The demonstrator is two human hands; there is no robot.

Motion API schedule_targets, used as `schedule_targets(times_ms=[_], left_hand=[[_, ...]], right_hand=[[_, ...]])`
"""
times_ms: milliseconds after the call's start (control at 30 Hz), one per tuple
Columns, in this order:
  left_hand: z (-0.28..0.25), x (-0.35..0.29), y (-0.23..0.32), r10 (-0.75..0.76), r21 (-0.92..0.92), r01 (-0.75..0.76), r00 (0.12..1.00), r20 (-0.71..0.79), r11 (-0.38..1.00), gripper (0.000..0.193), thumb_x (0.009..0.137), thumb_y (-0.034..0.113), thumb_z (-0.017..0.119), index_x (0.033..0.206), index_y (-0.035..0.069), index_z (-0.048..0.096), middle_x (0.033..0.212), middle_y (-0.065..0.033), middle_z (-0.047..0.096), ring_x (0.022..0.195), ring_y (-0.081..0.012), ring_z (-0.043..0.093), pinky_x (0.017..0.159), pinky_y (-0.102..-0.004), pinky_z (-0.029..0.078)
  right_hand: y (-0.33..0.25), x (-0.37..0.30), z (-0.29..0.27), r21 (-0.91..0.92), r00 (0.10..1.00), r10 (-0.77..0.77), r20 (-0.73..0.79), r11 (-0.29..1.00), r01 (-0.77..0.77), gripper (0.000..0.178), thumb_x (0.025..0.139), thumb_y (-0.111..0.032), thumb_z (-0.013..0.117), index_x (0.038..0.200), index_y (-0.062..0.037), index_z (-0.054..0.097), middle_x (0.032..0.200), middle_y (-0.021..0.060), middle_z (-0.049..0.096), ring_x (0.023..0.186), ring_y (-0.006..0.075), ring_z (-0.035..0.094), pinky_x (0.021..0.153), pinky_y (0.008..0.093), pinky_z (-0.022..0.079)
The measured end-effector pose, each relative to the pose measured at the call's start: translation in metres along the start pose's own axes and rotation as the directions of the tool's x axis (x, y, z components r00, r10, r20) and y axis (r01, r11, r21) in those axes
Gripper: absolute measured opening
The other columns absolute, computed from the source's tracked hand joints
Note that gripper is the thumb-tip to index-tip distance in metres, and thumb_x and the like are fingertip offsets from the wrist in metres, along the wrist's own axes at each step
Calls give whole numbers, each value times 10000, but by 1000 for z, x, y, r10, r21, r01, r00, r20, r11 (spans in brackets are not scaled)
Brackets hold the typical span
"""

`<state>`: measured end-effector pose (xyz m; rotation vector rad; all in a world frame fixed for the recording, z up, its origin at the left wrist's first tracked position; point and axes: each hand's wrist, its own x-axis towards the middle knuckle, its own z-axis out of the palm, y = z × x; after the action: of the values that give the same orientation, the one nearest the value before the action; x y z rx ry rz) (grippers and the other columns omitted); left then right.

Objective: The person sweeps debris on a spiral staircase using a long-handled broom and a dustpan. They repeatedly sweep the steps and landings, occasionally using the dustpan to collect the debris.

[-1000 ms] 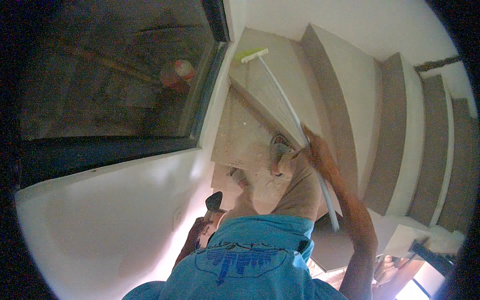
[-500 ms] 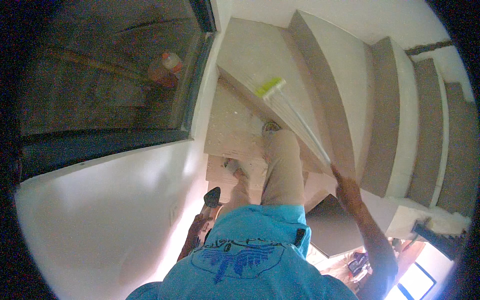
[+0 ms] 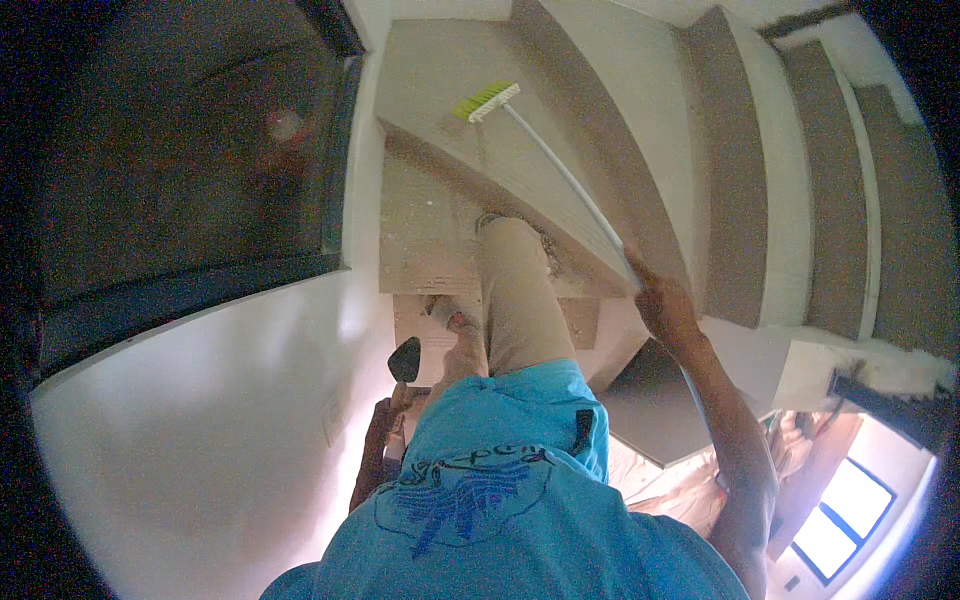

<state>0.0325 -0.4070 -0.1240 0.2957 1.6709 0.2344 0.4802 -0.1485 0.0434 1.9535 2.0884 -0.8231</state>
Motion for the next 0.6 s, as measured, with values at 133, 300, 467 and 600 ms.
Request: schedule_targets(times_ms=[133,300,467,600], left_hand=[[-8,9,0,-53,75,53,999,-2,996,280,720,253,667,784,37,500,548,-30,478,397,-123,443,328,-264,368],[-14,13,10,11,-33,-10,1000,19,999,280,719,250,658,790,29,500,549,-21,464,388,-117,422,324,-263,359],[-10,28,25,21,27,-21,999,31,999,300,697,262,672,775,52,472,542,-10,443,391,-112,409,331,-256,349],[-4,33,37,-36,61,35,999,9,998,316,681,261,680,777,46,469,551,-11,444,399,-114,412,334,-273,360]], right_hand=[[34,0,41,-104,1000,-5,13,995,7,693,733,-16,486,1356,-221,261,715,233,571,643,384,575,586,474,452],[42,-141,72,-151,987,142,80,980,-129,755,734,19,475,1377,-238,175,597,214,531,510,380,526,457,499,393],[69,-294,90,-36,906,368,209,929,-369,800,687,25,464,1382,-235,165,576,179,524,501,340,538,456,452,405],[49,-299,64,110,929,354,107,924,-365,739,652,14,436,1351,-175,291,513,207,437,443,307,504,433,415,373]])
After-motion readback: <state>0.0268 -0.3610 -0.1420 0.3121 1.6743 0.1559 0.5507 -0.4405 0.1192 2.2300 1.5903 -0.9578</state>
